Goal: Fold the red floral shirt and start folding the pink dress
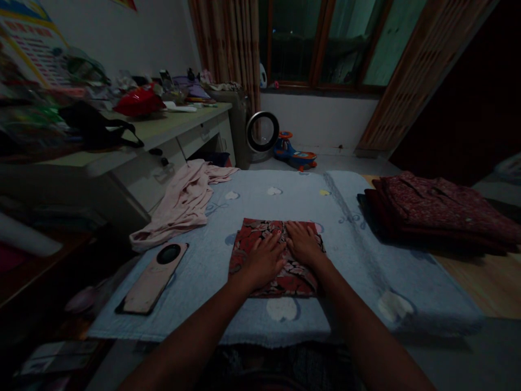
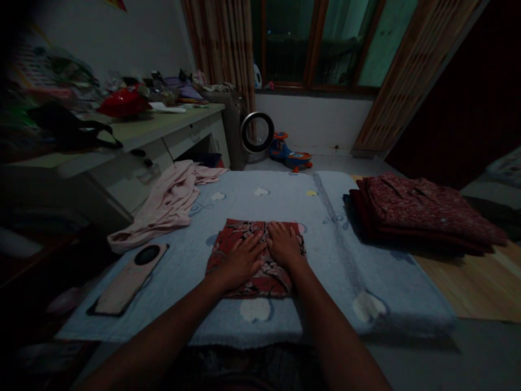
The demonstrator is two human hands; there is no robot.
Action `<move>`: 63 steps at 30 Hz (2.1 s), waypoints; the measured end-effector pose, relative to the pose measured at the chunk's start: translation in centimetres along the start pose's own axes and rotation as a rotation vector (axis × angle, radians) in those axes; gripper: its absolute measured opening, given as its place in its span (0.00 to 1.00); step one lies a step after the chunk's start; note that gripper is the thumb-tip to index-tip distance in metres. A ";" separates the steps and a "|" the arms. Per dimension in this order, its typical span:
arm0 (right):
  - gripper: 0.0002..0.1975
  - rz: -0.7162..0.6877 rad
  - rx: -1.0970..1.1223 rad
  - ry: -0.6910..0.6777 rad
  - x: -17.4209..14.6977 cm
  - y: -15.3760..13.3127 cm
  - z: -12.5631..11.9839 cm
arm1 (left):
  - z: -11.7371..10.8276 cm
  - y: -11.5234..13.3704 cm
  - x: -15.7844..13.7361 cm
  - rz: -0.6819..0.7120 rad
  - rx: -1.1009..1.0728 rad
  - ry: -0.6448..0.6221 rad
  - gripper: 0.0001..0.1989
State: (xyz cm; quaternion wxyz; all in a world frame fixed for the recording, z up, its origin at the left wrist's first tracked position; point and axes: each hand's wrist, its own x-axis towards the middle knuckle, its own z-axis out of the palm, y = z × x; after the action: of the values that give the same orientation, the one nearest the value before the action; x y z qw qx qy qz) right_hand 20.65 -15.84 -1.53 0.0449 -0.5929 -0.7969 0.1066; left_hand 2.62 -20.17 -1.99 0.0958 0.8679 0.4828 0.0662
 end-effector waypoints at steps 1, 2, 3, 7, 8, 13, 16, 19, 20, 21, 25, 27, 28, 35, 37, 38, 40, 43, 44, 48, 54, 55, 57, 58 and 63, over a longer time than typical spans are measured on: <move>0.30 0.005 -0.020 0.000 0.0 0.1 0.2 | 0.1 0.0 0.0 0.001 0.000 0.004 0.26; 0.30 0.011 -0.035 0.003 0.1 0.2 0.3 | 0.2 -0.1 0.0 0.003 0.001 0.005 0.27; 0.30 0.022 -0.047 0.009 0.1 0.4 0.4 | 0.3 -0.1 0.0 0.004 0.001 0.003 0.27; 0.33 0.089 -0.063 0.010 0.3 1.1 0.4 | 0.1 0.0 -0.1 0.002 0.005 -0.003 0.27; 0.34 0.102 -0.062 0.010 0.4 1.3 0.4 | 0.0 0.1 -0.1 -0.002 0.004 -0.003 0.27; 0.37 0.172 -0.039 0.012 0.7 2.2 0.1 | 0.0 0.1 -0.1 0.001 -0.007 0.004 0.26; 0.33 0.213 0.028 0.062 0.8 3.0 -0.3 | 0.1 0.1 -0.1 -0.006 -0.008 0.009 0.26; 0.30 0.271 0.089 0.161 0.4 4.1 -0.7 | -0.1 0.1 -0.2 -0.006 -0.025 0.010 0.26; 0.30 0.300 0.096 0.188 0.1 4.5 -0.8 | -0.3 0.2 -0.3 -0.002 -0.042 0.014 0.26; 0.30 0.333 0.096 0.210 -0.4 4.9 -1.0 | -0.6 0.3 -0.4 0.004 -0.067 0.025 0.26; 0.30 0.472 0.094 0.201 -2.7 6.1 -1.9 | -2.2 -0.1 -1.1 -0.043 -0.216 0.204 0.23; 0.29 0.538 0.119 0.109 -3.8 6.1 -2.4 | -3.0 -1.2 -1.6 -0.146 -0.263 0.343 0.21; 0.29 0.560 0.126 0.055 -4.2 6.0 -2.6 | -3.3 -2.0 -1.8 -0.221 -0.263 0.396 0.20; 0.28 0.576 0.070 -0.075 -4.7 4.5 -3.0 | -3.9 -6.6 -3.0 -0.708 -0.019 0.159 0.25; 0.26 0.566 0.063 -0.082 -4.5 4.1 -2.9 | -3.7 -6.6 -3.1 -0.722 0.018 0.099 0.28; 0.25 0.560 0.057 -0.084 -4.4 4.0 -2.9 | -3.5 -6.4 -3.0 -0.723 0.032 0.089 0.28; 0.24 0.548 0.041 -0.085 -4.2 3.8 -2.7 | -3.3 -6.2 -2.7 -0.724 0.039 0.078 0.28; 0.22 0.528 0.023 -0.055 -4.2 3.6 -2.3 | -3.0 -6.0 -2.2 -0.700 0.001 0.068 0.22; 0.20 0.518 0.023 -0.037 -4.2 3.5 -2.2 | -2.9 -6.0 -2.0 -0.685 -0.022 0.073 0.19; 0.14 0.481 0.086 0.066 -4.2 3.1 -2.0 | -3.1 -5.9 -1.7 -0.662 -0.118 0.105 0.11; 0.15 0.525 0.434 0.176 -4.3 3.3 -2.0 | -3.8 -5.7 -1.6 -0.704 -0.342 0.138 0.20; 0.20 0.549 0.512 0.199 -4.3 3.5 -1.9 | -3.8 -5.7 -1.6 -0.716 -0.394 0.153 0.26; 0.32 0.572 0.668 0.243 -4.2 3.7 -1.6 | -3.6 -5.9 -1.6 -0.708 -0.527 0.198 0.36; 0.37 0.552 0.740 0.263 -4.1 3.8 -1.4 | -3.5 -6.0 -1.6 -0.677 -0.611 0.226 0.40; 0.30 0.285 0.935 0.275 -3.6 3.9 -1.1 | -3.2 -6.3 -1.7 -0.396 -0.863 0.216 0.30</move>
State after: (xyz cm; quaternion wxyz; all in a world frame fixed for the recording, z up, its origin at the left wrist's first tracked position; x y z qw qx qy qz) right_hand 25.57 -18.12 -1.07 0.3950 -0.6207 -0.5619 0.3781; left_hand -4.15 -18.05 -0.40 0.4073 0.6285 0.5744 0.3305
